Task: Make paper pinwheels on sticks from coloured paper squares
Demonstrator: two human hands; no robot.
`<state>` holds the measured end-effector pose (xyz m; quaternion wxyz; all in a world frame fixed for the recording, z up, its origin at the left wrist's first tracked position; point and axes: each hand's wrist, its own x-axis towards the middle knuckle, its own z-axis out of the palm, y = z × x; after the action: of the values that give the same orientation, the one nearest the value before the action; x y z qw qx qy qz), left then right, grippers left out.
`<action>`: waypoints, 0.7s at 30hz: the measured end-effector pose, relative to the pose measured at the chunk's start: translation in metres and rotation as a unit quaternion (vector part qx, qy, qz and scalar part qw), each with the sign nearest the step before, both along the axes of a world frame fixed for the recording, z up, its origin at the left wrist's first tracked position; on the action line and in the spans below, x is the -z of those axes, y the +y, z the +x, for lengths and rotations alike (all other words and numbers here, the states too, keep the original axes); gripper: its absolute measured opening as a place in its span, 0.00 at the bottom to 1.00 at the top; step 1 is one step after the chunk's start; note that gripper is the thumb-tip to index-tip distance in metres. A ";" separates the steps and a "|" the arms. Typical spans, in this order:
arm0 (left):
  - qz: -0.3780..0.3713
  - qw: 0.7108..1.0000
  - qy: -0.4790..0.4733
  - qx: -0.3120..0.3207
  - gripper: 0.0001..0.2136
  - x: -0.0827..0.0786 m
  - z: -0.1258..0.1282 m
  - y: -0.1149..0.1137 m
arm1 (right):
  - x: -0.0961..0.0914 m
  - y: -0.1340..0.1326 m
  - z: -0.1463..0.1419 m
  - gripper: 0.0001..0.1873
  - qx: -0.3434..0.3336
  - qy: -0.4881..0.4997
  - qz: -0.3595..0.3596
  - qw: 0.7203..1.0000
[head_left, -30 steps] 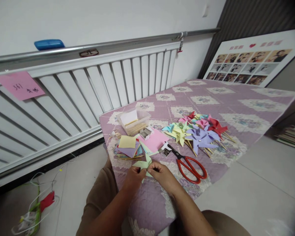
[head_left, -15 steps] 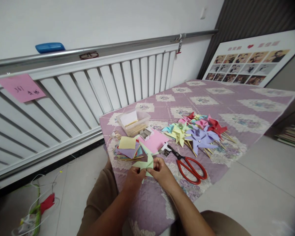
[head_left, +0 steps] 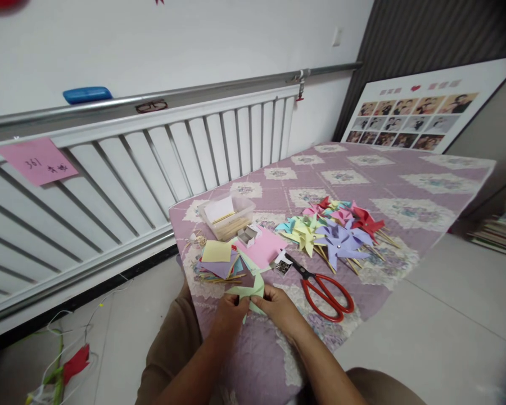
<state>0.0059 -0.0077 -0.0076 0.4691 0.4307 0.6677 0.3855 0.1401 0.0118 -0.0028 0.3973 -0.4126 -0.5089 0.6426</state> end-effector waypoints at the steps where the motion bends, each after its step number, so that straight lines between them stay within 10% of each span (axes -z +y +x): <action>1: -0.001 1.000 0.002 -0.001 0.11 -0.001 0.001 0.000 | 0.001 0.000 0.000 0.11 0.002 -0.001 -0.001 1.000; 21: 0.026 0.999 -0.014 -0.019 0.06 0.005 0.003 0.001 | -0.003 0.001 0.003 0.12 -0.015 0.022 -0.024 0.999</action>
<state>0.0092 -0.0064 -0.0130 0.4594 0.4250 0.6589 0.4174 0.1432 0.0133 0.0004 0.3884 -0.4003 -0.4910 0.6692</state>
